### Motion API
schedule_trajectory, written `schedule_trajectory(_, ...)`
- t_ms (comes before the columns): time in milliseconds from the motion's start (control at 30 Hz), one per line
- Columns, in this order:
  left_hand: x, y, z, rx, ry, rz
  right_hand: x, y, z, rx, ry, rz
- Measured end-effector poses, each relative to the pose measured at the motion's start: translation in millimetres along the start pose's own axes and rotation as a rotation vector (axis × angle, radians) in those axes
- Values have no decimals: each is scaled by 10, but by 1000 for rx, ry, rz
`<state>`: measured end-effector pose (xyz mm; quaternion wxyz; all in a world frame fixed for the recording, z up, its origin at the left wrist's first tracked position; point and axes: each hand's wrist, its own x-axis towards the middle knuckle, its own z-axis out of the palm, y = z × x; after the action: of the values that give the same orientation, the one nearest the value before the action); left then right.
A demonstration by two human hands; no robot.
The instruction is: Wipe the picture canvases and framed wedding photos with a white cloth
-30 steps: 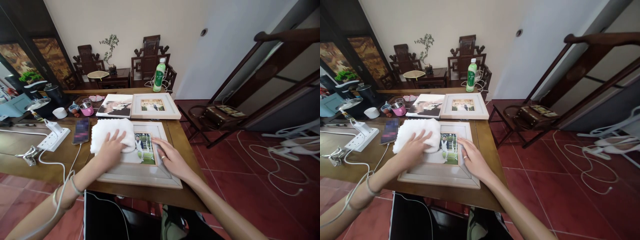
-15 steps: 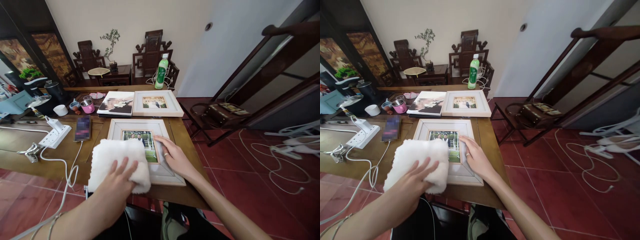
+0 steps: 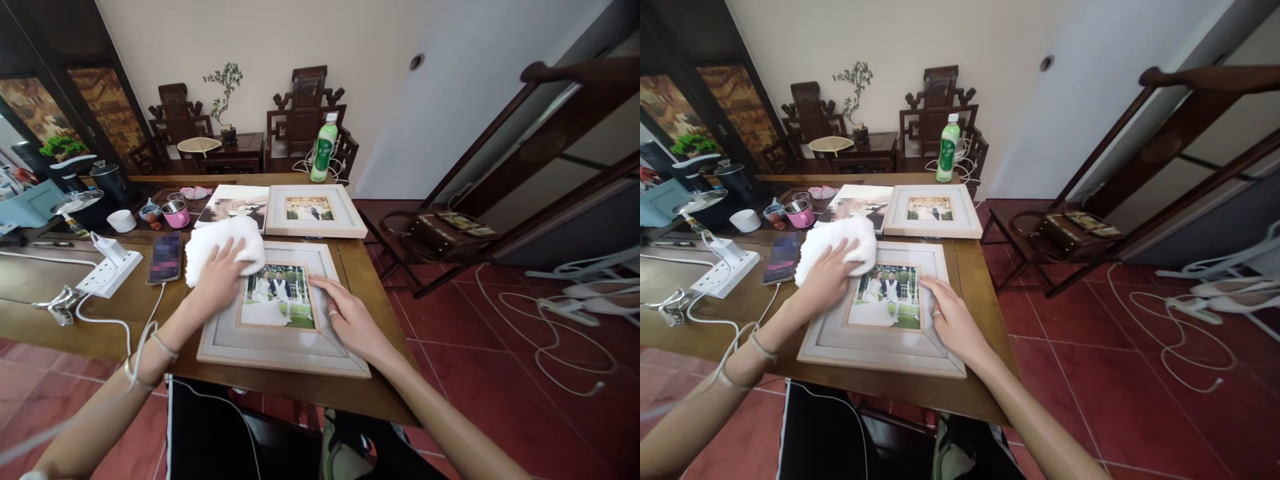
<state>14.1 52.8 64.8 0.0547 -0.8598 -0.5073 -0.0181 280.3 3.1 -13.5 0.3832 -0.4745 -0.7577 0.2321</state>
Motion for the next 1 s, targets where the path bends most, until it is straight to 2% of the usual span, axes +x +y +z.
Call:
schedule_trajectory(100, 59, -103, 31, 8, 19, 8, 4, -10, -10, 11, -1, 5)
schedule_trajectory(200, -74, -29, -23, 49, -40, 86, 7, -13, -12, 16, 3, 5)
schedule_trajectory(300, -367, 174, -154, 60, -145, 113, 8, -11, -5, 16, 21, -2)
schedule_trajectory(400, -794, 428, -283, -9, -256, 164, 9, -5, 6, 6, 33, -1)
schedule_trajectory(433, -948, 506, -310, -39, -255, 205, 9, -2, 9, 5, 32, 0)
schedule_trajectory(500, -1220, 630, -339, -97, -165, 262, 10, 5, 13, 4, 30, -1)
schedule_trajectory(600, -1394, 680, -329, -128, -21, 280, 10, 17, 17, 4, 30, -12)
schedule_trajectory(700, -1210, 548, -276, -57, 11, 197, 9, 20, 20, 2, 39, -15)
schedule_trajectory(800, -822, 314, -192, 18, 9, 132, 6, 12, 15, 14, 45, -20)
schedule_trajectory(900, -440, 100, -101, 33, 65, 63, 2, 0, 5, 29, 47, -22)
schedule_trajectory(1000, -169, -14, -13, 36, 109, -21, 5, -17, -7, 41, 46, -17)
